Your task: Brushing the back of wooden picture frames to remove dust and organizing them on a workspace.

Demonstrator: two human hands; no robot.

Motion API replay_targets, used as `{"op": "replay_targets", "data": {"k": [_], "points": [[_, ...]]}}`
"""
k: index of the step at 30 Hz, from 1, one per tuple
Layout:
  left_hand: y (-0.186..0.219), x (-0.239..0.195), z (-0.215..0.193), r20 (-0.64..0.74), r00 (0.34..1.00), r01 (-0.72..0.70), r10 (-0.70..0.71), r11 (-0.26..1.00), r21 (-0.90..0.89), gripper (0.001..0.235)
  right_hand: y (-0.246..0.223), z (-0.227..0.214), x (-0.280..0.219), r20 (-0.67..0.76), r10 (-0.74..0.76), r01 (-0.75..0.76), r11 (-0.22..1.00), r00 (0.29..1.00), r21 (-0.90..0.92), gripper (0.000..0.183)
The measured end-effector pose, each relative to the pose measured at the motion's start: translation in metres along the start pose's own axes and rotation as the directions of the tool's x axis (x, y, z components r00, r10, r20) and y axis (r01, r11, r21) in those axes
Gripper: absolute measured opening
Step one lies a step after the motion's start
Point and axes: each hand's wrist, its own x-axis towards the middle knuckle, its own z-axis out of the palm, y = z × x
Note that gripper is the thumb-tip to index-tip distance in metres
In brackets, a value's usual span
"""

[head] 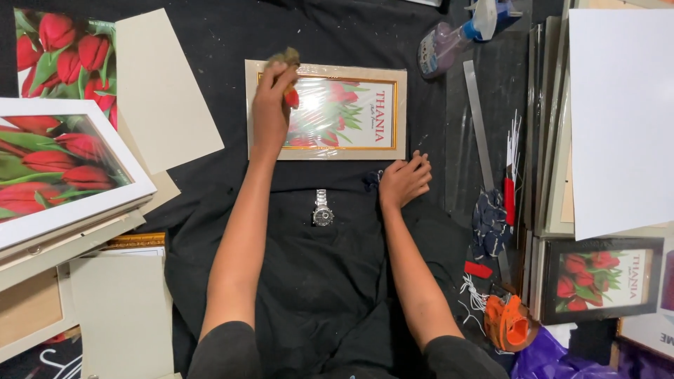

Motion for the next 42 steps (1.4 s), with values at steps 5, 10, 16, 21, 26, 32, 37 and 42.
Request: {"op": "replay_targets", "data": {"k": [5,10,16,21,26,32,37,42], "points": [[-0.026,-0.014,0.027,0.023,0.999,-0.031,0.029,0.996,0.086,0.038,-0.002,-0.004,0.001,0.000,0.000,0.000,1.000,1.000,-0.001,0.018],[-0.003,-0.002,0.038,0.219,0.974,-0.017,0.060,0.981,-0.194,0.028,-0.001,-0.004,0.000,0.006,0.010,-0.010,1.000,1.000,-0.011,0.020],[-0.048,0.018,0.032,0.041,0.997,-0.070,0.067,0.996,0.059,0.044,-0.007,-0.010,0.003,-0.008,0.001,-0.001,1.000,1.000,-0.022,0.019],[0.030,0.025,0.017,0.582,0.774,0.331,-0.250,0.943,-0.034,0.011,-0.006,-0.010,0.003,-0.013,-0.012,0.012,1.000,1.000,-0.023,0.018],[0.051,0.026,0.016,0.876,0.452,0.338,-0.167,0.941,0.005,0.030,-0.006,-0.009,0.003,-0.013,-0.002,0.002,1.000,1.000,0.001,0.018],[0.013,0.027,0.012,0.321,0.913,0.261,-0.252,0.965,0.014,0.017,-0.008,-0.012,0.004,-0.015,0.006,-0.005,1.000,1.000,0.007,0.018],[0.036,0.028,0.011,0.589,0.737,0.334,-0.332,0.936,0.110,0.031,-0.008,-0.013,0.003,-0.019,-0.004,0.004,1.000,1.000,0.010,0.019],[0.030,0.021,0.023,0.944,0.236,0.159,-0.229,0.968,0.195,0.038,-0.003,-0.004,0.001,-0.019,-0.003,0.002,1.000,1.000,-0.011,0.021]]}}
